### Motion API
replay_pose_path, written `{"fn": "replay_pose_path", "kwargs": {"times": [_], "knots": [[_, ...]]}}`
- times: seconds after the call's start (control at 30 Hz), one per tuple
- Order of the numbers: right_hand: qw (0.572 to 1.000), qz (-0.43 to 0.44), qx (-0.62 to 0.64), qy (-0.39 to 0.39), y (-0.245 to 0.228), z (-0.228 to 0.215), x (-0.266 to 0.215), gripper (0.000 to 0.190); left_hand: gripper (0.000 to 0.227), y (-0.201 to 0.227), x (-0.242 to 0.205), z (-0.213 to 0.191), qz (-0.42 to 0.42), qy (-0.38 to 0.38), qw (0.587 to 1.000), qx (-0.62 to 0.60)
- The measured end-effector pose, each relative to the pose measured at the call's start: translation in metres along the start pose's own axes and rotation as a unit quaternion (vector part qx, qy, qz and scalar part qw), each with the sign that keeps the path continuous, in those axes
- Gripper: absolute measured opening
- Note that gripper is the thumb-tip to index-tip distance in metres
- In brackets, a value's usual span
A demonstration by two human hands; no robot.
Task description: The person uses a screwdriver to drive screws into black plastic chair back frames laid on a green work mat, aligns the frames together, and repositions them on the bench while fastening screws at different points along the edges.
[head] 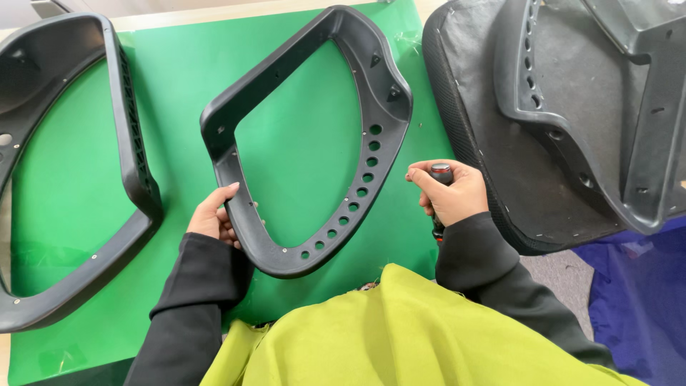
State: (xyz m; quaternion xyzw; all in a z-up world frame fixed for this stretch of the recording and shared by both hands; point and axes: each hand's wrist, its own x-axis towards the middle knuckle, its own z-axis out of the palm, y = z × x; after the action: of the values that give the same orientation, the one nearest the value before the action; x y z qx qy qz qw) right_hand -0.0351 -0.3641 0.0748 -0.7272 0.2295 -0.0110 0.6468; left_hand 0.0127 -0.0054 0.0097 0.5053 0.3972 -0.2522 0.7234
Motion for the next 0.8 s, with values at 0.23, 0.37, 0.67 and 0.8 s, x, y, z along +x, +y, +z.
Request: {"fn": "replay_pose_path", "kwargs": {"times": [0.23,0.37,0.67,0.8], "knots": [[1.000,0.013,0.018,-0.009,0.003,-0.016,0.003,0.012,0.043,-0.003,0.001,0.000,0.026,0.005,1.000,0.014],[0.999,0.015,0.032,-0.006,0.005,-0.024,0.006,0.013,0.042,-0.003,0.003,0.003,0.042,0.004,0.999,-0.013],[0.997,0.048,0.045,-0.036,0.017,-0.037,0.009,0.014,0.041,-0.004,0.008,0.002,0.060,0.029,0.998,0.003],[0.996,0.054,0.029,-0.057,0.018,-0.032,0.013,0.013,0.040,-0.003,0.009,0.001,0.045,0.019,0.999,-0.008]]}}
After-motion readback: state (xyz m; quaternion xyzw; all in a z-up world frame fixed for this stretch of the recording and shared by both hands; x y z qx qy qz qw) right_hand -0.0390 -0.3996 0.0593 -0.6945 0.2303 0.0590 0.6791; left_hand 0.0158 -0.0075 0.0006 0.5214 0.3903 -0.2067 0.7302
